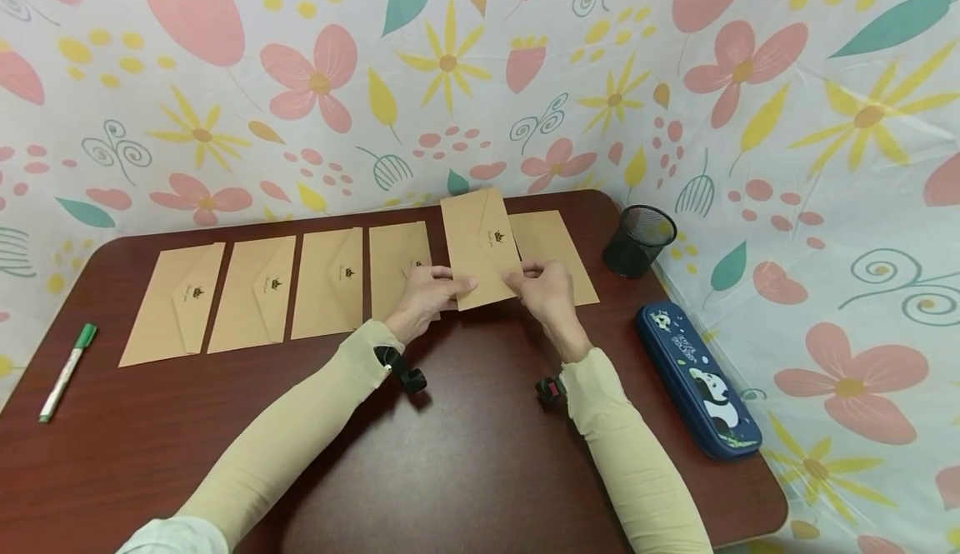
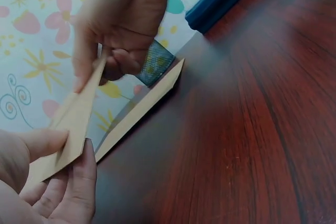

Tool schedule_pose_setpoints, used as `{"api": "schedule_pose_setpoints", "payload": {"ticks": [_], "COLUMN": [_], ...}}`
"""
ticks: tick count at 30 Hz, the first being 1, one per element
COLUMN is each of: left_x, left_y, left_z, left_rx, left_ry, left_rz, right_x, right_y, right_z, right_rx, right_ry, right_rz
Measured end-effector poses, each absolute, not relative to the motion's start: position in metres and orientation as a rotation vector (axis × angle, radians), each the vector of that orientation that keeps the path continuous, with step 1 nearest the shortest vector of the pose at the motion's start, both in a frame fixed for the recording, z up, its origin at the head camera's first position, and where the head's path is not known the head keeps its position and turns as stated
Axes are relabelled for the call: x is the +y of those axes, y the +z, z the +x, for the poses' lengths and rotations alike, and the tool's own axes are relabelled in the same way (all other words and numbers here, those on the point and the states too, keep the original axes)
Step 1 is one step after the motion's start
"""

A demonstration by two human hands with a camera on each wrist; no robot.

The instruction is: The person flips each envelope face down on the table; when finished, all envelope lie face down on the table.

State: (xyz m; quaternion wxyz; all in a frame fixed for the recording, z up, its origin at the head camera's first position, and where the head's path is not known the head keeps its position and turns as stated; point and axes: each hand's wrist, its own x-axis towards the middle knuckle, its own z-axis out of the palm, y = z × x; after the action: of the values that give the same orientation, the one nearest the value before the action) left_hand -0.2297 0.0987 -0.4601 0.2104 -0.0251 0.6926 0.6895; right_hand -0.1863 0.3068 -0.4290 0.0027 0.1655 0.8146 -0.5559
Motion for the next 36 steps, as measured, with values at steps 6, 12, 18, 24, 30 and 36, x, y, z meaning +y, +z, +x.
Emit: {"api": "schedule_pose_setpoints", "payload": {"ticks": [6, 12, 18, 24, 30, 36], "left_x": [0.101, 0.103, 0.107, 0.115, 0.123, 0.123], "left_y": [-0.458, -0.458, -0.454, -0.436, -0.422, -0.417], "left_z": [-0.229, -0.227, -0.225, -0.221, -0.219, -0.218], "left_rx": [1.969, 1.960, 2.043, 2.063, 1.983, 1.976], "left_ry": [1.854, 1.885, 1.886, 1.918, 1.977, 2.007], "left_rz": [-0.150, -0.148, -0.120, 0.042, 0.180, 0.168], "right_x": [0.305, 0.300, 0.295, 0.289, 0.282, 0.280], "right_y": [-0.419, -0.417, -0.419, -0.419, -0.419, -0.418], "right_z": [-0.182, -0.180, -0.179, -0.177, -0.175, -0.174], "right_rx": [2.558, 2.608, 2.682, 2.727, 2.709, 2.685], "right_ry": [-1.816, -1.847, -1.877, -1.895, -1.949, -1.901], "right_rz": [0.488, 0.511, 0.524, 0.514, 0.477, 0.343]}}
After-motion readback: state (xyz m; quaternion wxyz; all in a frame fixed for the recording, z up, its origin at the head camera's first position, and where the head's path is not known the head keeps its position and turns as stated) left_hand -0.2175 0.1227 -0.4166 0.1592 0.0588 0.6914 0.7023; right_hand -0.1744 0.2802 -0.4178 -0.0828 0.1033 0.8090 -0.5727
